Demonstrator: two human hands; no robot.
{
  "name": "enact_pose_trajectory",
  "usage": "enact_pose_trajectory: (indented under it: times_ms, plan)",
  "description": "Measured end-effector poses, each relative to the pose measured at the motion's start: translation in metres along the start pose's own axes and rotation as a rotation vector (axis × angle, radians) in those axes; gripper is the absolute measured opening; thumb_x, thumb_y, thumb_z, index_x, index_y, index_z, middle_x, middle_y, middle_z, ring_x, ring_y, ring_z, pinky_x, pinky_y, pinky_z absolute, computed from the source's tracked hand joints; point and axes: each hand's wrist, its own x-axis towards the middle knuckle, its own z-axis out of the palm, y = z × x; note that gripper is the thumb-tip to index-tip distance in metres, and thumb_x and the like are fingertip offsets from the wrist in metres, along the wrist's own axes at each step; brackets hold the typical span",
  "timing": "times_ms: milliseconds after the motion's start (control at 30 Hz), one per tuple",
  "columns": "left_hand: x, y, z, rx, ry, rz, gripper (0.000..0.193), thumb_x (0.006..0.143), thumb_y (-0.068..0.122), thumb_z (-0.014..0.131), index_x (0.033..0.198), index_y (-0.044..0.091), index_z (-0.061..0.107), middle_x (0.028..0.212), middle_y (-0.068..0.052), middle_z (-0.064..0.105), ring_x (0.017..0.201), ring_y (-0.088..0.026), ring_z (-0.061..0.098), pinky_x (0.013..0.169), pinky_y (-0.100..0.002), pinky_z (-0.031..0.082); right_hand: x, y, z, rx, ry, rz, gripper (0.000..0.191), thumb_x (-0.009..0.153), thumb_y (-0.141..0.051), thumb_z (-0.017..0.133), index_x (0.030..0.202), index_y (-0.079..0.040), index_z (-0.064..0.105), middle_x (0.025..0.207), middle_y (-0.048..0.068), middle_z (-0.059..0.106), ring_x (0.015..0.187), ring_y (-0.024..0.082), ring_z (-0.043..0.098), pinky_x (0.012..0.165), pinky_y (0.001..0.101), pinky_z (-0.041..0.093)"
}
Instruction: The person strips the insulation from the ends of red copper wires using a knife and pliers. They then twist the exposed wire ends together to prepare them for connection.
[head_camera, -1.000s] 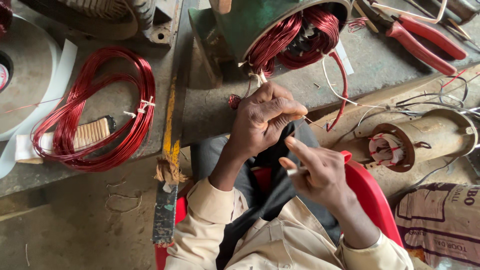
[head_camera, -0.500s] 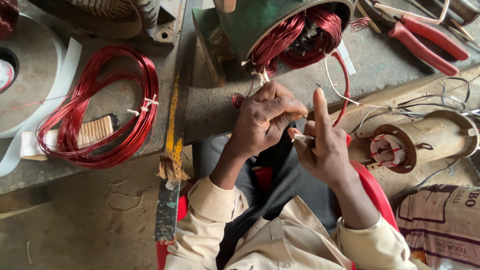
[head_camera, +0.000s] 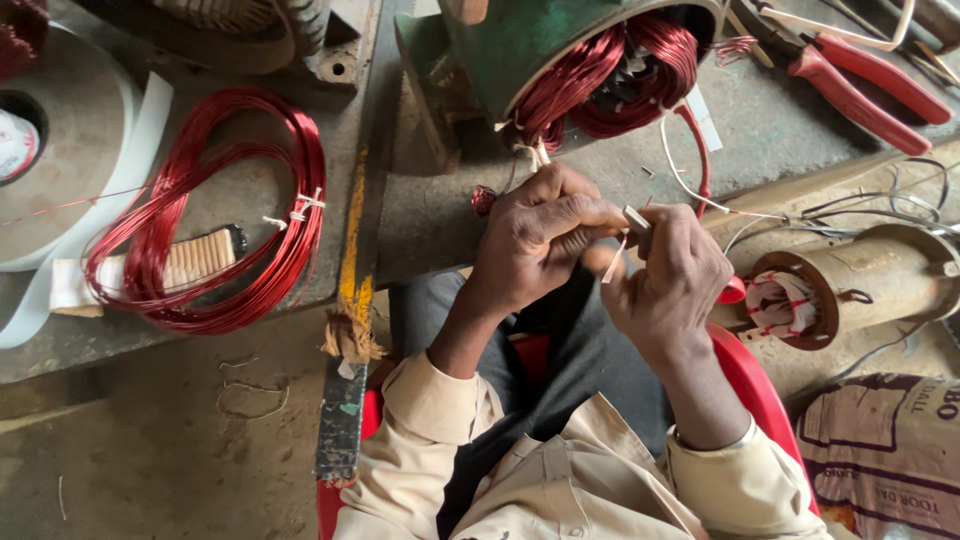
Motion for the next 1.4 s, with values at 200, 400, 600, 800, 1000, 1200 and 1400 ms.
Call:
enact_pose_trajectory:
  times_ms: [200,400,600,800,1000,1200,1400]
  plan:
    - [0.000,-0.002,0.003,-0.040,-0.005,0.003,0.016,0.094,0.003,0.078,0.107,0.013,0.074,0.098,0.000,0.063,0.091,-0.014,0.068,0.079,-0.026,0.057,-0.007,0.019,-0.017,0.287,0.022,-0.010,0.040,0.114,-0.026,0.053,0.081,-0.003,0.054,0.068,0.010,0.046,0.051,0.023,0.049,0.050,0.0371,0.035]
    - [-0.001,-0.003,0.001,-0.066,-0.005,-0.019,0.017,0.097,0.003,0.076,0.109,0.014,0.073,0.099,-0.001,0.065,0.089,-0.013,0.070,0.078,-0.025,0.058,0.028,0.025,-0.052,-0.025,0.079,-0.223,0.068,0.088,-0.074,0.058,0.079,-0.006,0.060,0.063,0.000,0.051,0.053,0.014,0.049,0.047,0.0324,0.036]
    - [0.001,0.000,-0.002,0.008,-0.006,0.000,0.021,0.093,-0.001,0.074,0.108,0.014,0.074,0.099,-0.001,0.064,0.092,-0.015,0.068,0.078,-0.027,0.057,0.072,0.028,-0.061,-0.481,-0.288,-0.662,0.053,0.087,-0.070,0.064,0.078,-0.018,0.060,0.065,-0.002,0.056,0.057,0.013,0.054,0.056,0.0309,0.042]
    - [0.000,-0.006,-0.002,-0.062,-0.023,0.000,0.019,0.096,0.001,0.073,0.109,0.015,0.074,0.099,0.000,0.063,0.089,-0.014,0.067,0.078,-0.028,0.056,0.107,0.043,-0.093,-0.356,-0.223,-1.098,0.038,0.094,-0.049,0.070,0.078,-0.015,0.062,0.068,0.001,0.054,0.063,0.015,0.054,0.063,0.0330,0.042]
    - [-0.001,-0.008,0.000,-0.074,-0.006,0.021,0.016,0.098,0.004,0.073,0.109,0.014,0.074,0.097,0.000,0.063,0.087,-0.014,0.067,0.077,-0.027,0.056,0.133,0.024,-0.084,-0.713,-0.194,-1.229,0.020,0.088,-0.026,0.080,0.081,-0.022,0.063,0.067,-0.005,0.046,0.062,0.010,0.048,0.066,0.0288,0.034]
    - [0.000,-0.007,-0.001,-0.049,-0.002,0.018,0.015,0.095,0.008,0.077,0.108,0.016,0.074,0.097,0.001,0.064,0.085,-0.013,0.067,0.076,-0.027,0.056,0.117,0.049,-0.095,-0.452,-0.254,-1.357,0.029,0.088,-0.038,0.077,0.086,-0.017,0.058,0.057,-0.006,0.043,0.050,0.009,0.044,0.053,0.0289,0.033]
    - [0.000,-0.005,-0.001,-0.051,0.015,0.003,0.015,0.096,0.009,0.078,0.108,0.015,0.074,0.096,0.001,0.063,0.084,-0.014,0.067,0.075,-0.028,0.055,0.042,0.069,-0.101,-0.066,-0.225,-0.898,0.049,0.090,-0.035,0.081,0.114,-0.004,0.052,0.056,-0.003,0.045,0.048,0.011,0.045,0.050,0.0303,0.036]
